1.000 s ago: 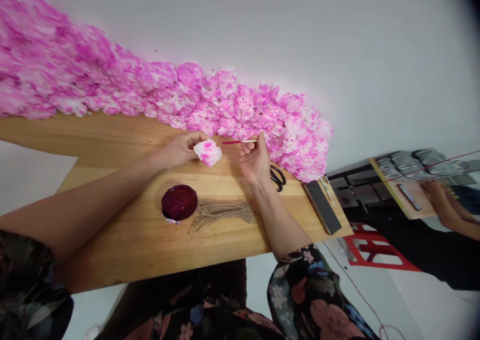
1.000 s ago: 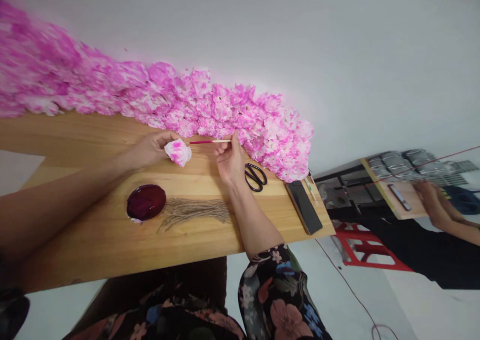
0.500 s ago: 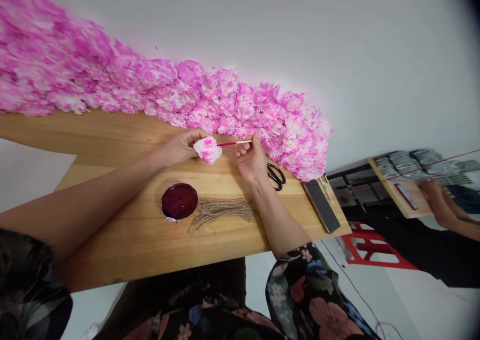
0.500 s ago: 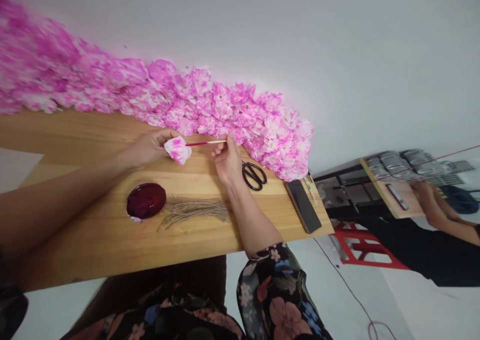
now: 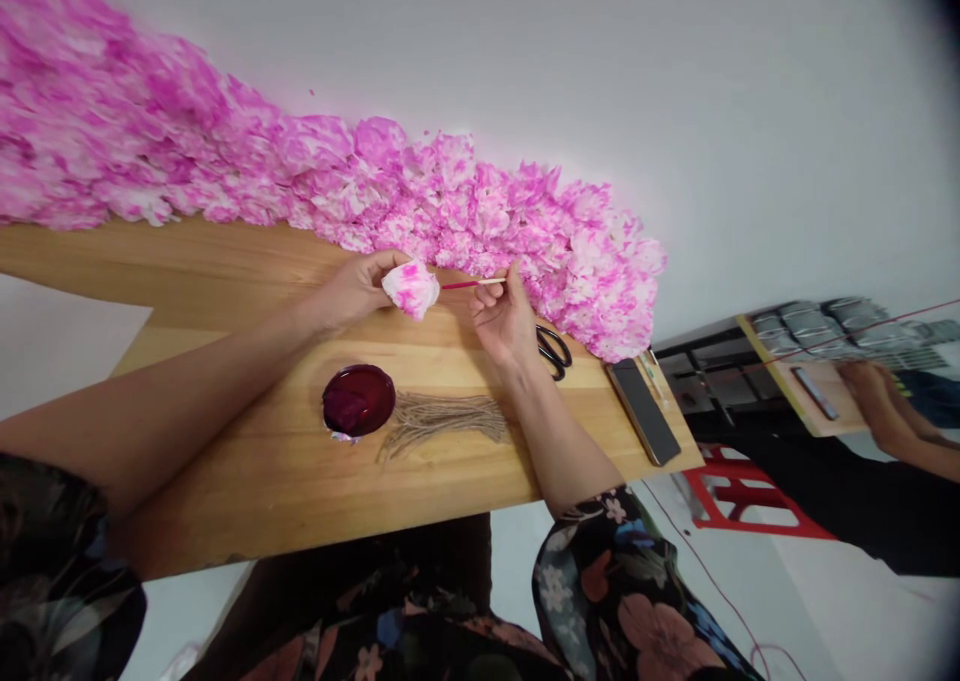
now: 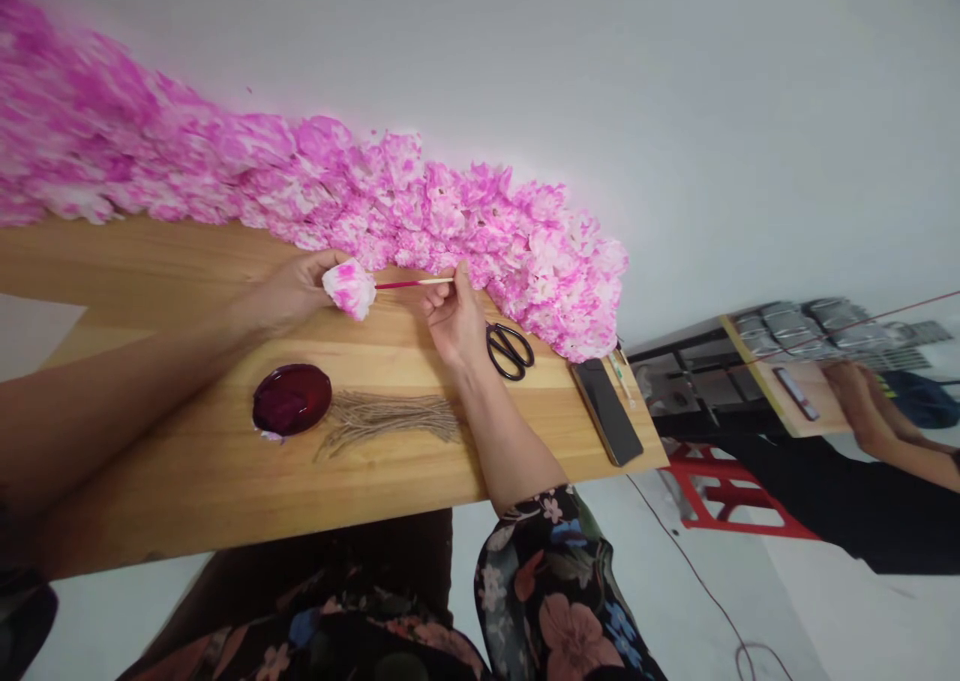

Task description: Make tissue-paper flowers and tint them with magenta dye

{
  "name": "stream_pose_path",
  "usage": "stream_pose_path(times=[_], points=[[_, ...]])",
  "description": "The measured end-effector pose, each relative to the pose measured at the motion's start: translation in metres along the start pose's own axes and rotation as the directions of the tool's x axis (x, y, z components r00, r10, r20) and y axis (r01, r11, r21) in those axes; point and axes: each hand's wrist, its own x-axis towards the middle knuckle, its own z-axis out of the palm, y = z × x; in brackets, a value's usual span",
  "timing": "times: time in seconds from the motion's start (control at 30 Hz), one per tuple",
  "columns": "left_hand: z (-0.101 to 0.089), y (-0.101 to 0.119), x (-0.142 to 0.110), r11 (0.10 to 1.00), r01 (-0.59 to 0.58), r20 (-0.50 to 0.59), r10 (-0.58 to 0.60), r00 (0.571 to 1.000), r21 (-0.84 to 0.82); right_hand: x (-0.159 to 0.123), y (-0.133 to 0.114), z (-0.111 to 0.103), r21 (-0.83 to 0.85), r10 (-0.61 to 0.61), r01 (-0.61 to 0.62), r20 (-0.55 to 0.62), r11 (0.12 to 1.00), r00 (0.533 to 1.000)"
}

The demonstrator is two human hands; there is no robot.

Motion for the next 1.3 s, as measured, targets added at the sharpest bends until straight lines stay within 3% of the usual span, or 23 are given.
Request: stream_pose_path(times=[0.27,0.5,0.87,1.1,1.3], points=[[0.0,-0.003,0.002,1.0,0.005,-0.023,-0.006,1.0,-0.017,-0.005,0.0,0.005,0.017,0.047,-0.046,-0.039,0.999,0.998],[-0.003,-0.006,0.002,1.0,-0.029,-0.045,0.028,0.999,-0.009,-0.002,-0.003,0.002,0.235,0.107,-0.094,-0.044,0.968,0.993],[-0.001,-0.008,0.006,0.998,-0.044,-0.096,0.04,0.995,-0.04,-0.003,0.002,0.0,0.177,0.073,-0.072,0.003,0.982,0.997],[-0.003,-0.01,0.007,0.998,-0.055,-0.078,0.052,0.996,-0.038,-0.003,0.004,0.0,0.105,0.026,-0.023,-0.026,0.994,0.999],[-0.005,-0.012,0.008,0.996,-0.064,-0.077,0.059,0.995,-0.064,-0.004,-0.002,0.002,0.14,0.041,-0.035,-0.038,0.99,0.998]])
